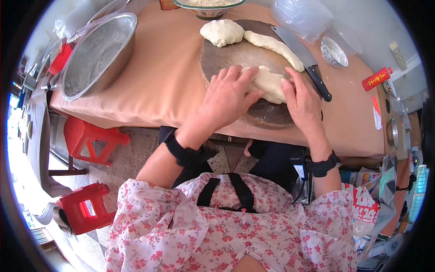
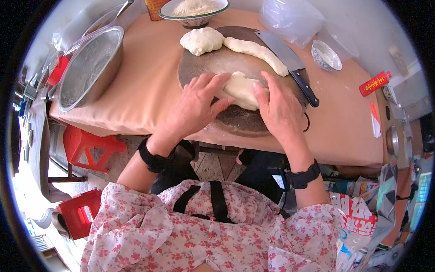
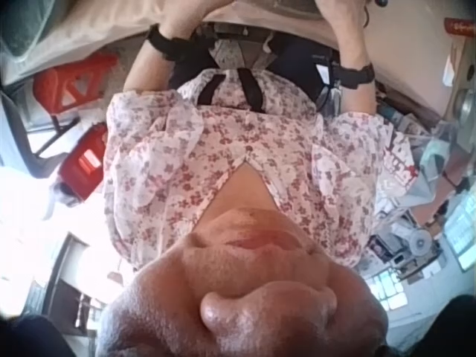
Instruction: Knead and slice dough into strips on a wooden cutting board.
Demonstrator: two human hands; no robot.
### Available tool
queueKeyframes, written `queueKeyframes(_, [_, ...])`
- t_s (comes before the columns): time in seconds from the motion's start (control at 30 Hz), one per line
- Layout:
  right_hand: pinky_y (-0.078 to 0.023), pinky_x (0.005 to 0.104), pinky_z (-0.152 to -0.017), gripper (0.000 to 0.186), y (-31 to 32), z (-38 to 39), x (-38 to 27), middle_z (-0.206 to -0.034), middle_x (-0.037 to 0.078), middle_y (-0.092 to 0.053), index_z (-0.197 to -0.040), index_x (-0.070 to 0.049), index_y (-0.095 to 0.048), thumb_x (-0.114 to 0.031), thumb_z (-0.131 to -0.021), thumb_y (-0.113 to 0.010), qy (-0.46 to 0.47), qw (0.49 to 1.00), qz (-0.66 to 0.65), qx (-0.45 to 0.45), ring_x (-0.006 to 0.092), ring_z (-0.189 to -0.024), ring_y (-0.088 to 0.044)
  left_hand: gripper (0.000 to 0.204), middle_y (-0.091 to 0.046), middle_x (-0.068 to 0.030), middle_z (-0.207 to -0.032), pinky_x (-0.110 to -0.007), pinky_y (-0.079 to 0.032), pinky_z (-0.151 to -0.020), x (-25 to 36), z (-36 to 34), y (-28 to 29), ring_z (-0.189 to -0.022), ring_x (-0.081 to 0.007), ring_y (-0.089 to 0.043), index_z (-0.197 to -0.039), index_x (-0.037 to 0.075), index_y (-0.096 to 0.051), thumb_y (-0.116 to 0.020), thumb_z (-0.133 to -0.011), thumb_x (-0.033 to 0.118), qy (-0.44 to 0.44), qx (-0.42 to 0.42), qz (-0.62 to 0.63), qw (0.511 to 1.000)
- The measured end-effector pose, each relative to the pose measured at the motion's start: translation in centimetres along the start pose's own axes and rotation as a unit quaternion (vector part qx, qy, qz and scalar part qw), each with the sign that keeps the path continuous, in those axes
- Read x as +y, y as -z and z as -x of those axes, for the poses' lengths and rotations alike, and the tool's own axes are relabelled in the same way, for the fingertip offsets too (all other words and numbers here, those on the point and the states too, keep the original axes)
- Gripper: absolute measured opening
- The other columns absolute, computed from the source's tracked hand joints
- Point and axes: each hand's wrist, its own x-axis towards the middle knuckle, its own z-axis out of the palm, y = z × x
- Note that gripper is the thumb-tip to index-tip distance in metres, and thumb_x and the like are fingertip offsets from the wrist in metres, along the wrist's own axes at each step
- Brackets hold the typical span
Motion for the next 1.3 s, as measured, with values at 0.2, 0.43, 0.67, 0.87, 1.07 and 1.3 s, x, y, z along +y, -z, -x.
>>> queueKeyframes(0.2, [-0.043, 0.0451, -0.095, 0.043, -0.7, -0.6, -0.6, -0.133, 0.018, -0.054, -0.128, -0.008, -0.058, -0.033, -0.092, -0.061, 0.254, 0.964, 0.011, 0.08, 0.0344, -0.12, -0.053, 0.055, -0.053, -0.0172, -0.124, -0.047, -0.038, -0.098, -1.1, 0.5, -0.5, -0.116, -0.0342, -0.053, -0.138, 0.015, -0.048, -0.067, -0.088, 0.028, -0.01, -0.016, 0.081, 0.997])
queueKeyframes(0.43, [-0.045, 0.0452, -0.092, 0.044, -3.0, -1.5, -1.0, -0.132, 0.012, -0.057, -0.13, -0.011, -0.058, -0.035, -0.093, -0.06, 0.258, 0.965, 0.029, 0.036, 0.0323, -0.118, -0.055, 0.054, -0.05, -0.0148, -0.134, -0.049, -0.033, -0.107, -3.7, 0.3, 0.0, -0.125, -0.0341, -0.048, -0.141, 0.014, -0.045, -0.062, -0.093, 0.031, 0.015, -0.006, 0.2, 0.98])
queueKeyframes(0.67, [-0.045, 0.0445, -0.092, 0.045, -3.9, -4.4, -1.0, -0.133, 0.013, -0.056, -0.132, -0.011, -0.055, -0.036, -0.096, -0.055, 0.202, 0.973, 0.106, 0.042, 0.0307, -0.118, -0.056, 0.066, -0.047, -0.0157, -0.141, -0.054, -0.023, -0.113, -3.4, 1.0, -1.5, -0.137, -0.0346, -0.038, -0.145, 0.007, -0.036, -0.06, -0.093, 0.039, 0.005, -0.001, -0.011, 1.0])
queueKeyframes(0.87, [-0.044, 0.0424, -0.099, 0.044, -3.7, -6.5, -0.4, -0.127, 0.016, -0.059, -0.129, -0.005, -0.056, -0.035, -0.096, -0.055, 0.236, 0.971, 0.021, 0.029, 0.0339, -0.118, -0.055, 0.067, -0.046, -0.0166, -0.143, -0.052, -0.025, -0.113, -3.4, 0.9, -2.0, -0.137, -0.0359, -0.038, -0.146, 0.004, -0.034, -0.06, -0.092, 0.033, 0.007, 0.015, -0.037, 0.999])
queueKeyframes(1.07, [-0.045, 0.044, -0.096, 0.044, -2.2, -2.3, -1.2, -0.124, 0.018, -0.06, -0.129, -0.004, -0.055, -0.033, -0.095, -0.056, 0.224, 0.974, 0.015, -0.037, 0.0353, -0.115, -0.056, 0.064, -0.044, -0.0172, -0.145, -0.052, -0.025, -0.114, -3.9, 1.3, -2.4, -0.138, -0.0363, -0.036, -0.145, 0.003, -0.036, -0.058, -0.092, 0.031, 0.015, 0.013, -0.06, 0.998])
queueKeyframes(1.3, [-0.045, 0.0453, -0.094, 0.046, 0.3, 1.4, 0.6, -0.128, 0.018, -0.058, -0.13, -0.003, -0.053, -0.029, -0.093, -0.06, 0.18, 0.98, 0.079, -0.035, 0.0363, -0.115, -0.057, 0.064, -0.048, -0.0201, -0.141, -0.054, -0.026, -0.113, -4.4, 1.7, -2.3, -0.136, -0.0392, -0.038, -0.135, -0.002, -0.049, -0.059, -0.089, 0.043, -0.026, 0.032, -0.058, 0.997])
